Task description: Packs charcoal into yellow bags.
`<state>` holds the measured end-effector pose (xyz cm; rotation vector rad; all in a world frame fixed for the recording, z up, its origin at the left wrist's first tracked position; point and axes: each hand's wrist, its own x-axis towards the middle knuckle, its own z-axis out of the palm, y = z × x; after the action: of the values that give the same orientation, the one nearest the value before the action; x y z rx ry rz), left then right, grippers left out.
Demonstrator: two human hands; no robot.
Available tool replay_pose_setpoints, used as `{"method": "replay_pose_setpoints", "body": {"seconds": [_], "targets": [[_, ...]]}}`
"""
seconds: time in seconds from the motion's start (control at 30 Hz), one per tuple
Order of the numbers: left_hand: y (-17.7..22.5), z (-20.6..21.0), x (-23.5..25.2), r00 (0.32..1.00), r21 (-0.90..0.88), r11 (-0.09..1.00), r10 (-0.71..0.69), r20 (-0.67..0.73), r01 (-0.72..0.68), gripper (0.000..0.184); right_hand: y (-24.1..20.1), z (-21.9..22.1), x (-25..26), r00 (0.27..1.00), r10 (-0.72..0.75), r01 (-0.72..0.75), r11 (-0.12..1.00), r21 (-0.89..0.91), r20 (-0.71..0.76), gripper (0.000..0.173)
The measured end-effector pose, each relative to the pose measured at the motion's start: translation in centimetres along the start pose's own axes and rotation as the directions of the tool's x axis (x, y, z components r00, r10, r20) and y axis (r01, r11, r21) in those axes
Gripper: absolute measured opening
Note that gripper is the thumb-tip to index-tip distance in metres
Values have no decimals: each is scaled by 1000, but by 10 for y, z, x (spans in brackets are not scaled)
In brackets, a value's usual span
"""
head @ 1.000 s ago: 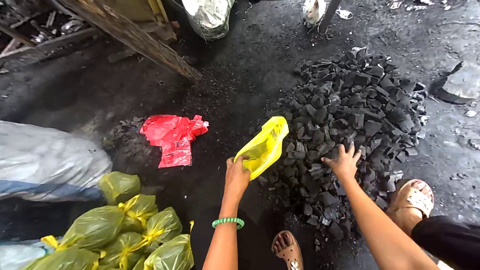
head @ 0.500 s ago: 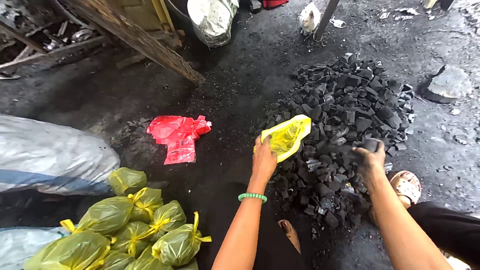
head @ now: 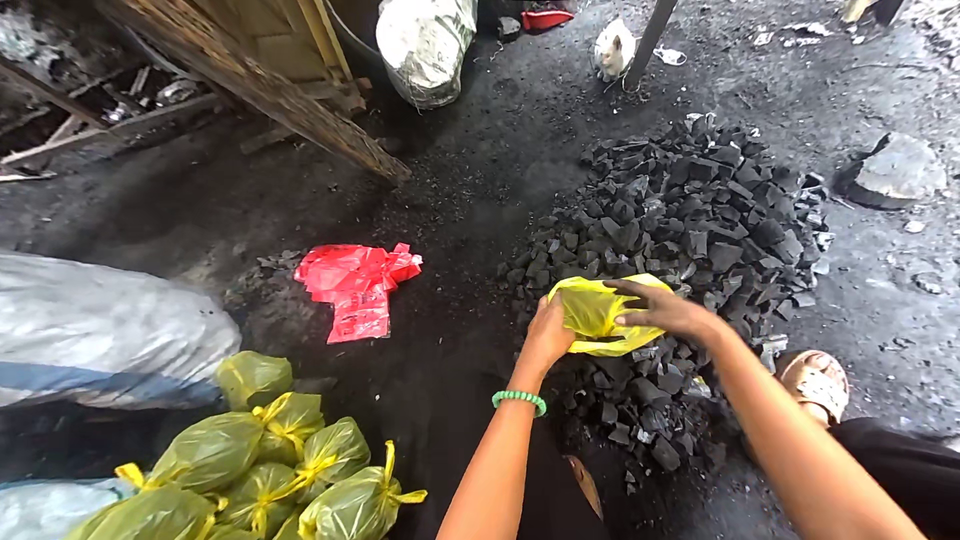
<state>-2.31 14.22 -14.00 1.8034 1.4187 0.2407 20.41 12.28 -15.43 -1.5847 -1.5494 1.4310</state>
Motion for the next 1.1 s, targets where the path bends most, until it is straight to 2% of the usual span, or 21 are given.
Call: {"method": "replay_pose_setpoints", "body": {"seconds": [0.07,0.1,0.2,0.27,0.3,0.43,0.5,0.6,0.63,0.7,0.73,0.77,0.8,0.83,0.87,0.9,0.93,0.97,1.0,1.03,1.1], "targets": [[-5,-12,7,998,-15,998,-54,38,54,73,-3,-24,5,990,-45,59,992,108,-131,36],[-9,-17,5,998,-77,996,-45,32,47,68,8,-36,15,971,-45,54,998,28,-235,33],[-19,-32,-10,1000,-265,964,-2,6,3,54,65,-54,49,949,64,-210,857,-470,-308,80],[-20,-39,-23,1000,-398,917,-9,27,19,51,90,-34,53,937,227,-342,742,-576,-264,92],[-21,-40,-27,999,-452,892,-7,39,23,51,95,-19,50,937,223,-345,714,-610,-269,83],[-13,-35,-28,998,-514,858,36,42,-9,56,110,28,31,929,-65,-197,746,-637,-364,37],[-7,-27,-25,997,-506,862,65,40,-36,60,111,26,18,861,-98,-172,868,-466,-499,32],[7,-20,-25,991,-538,840,121,50,-75,65,89,8,-5,662,61,43,992,120,-747,36],[12,-19,-24,989,-581,809,143,46,-90,65,76,4,-11,625,145,211,915,345,-767,30],[22,-19,-20,983,-689,719,175,52,-91,67,42,3,-24,694,174,532,530,660,-699,21],[24,-18,-19,982,-723,686,179,55,-84,70,27,6,-29,740,113,584,380,717,-663,24],[24,-17,-17,982,-739,669,177,65,-72,72,15,12,-31,777,40,587,316,746,-628,32],[22,-16,-14,981,-735,676,173,85,-56,74,8,18,-30,812,-16,551,346,759,-583,42],[18,-13,-10,982,-687,725,157,104,-43,75,7,23,-25,855,-59,475,483,735,-514,47],[13,-10,-5,987,-584,811,120,109,-34,76,9,26,-18,896,-95,366,711,601,-434,43],[6,-6,0,992,-425,905,78,101,-28,76,12,25,-8,941,-129,227,926,302,-312,44],[2,-2,5,995,-245,970,39,87,-17,73,12,22,4,978,-110,105,994,-36,-178,51],[-1,1,8,996,-93,996,2,84,5,73,11,19,13,991,-87,58,963,-264,-102,55],[-3,3,9,995,2,999,-35,89,35,77,5,15,15,991,-102,69,947,-315,-89,54],[-6,3,11,994,52,997,-63,86,58,82,-2,8,12,978,-152,116,966,-229,-143,48],[-7,-1,10,993,68,993,-101,68,96,84,1,0,2,912,-149,214,968,133,-383,31]]}}
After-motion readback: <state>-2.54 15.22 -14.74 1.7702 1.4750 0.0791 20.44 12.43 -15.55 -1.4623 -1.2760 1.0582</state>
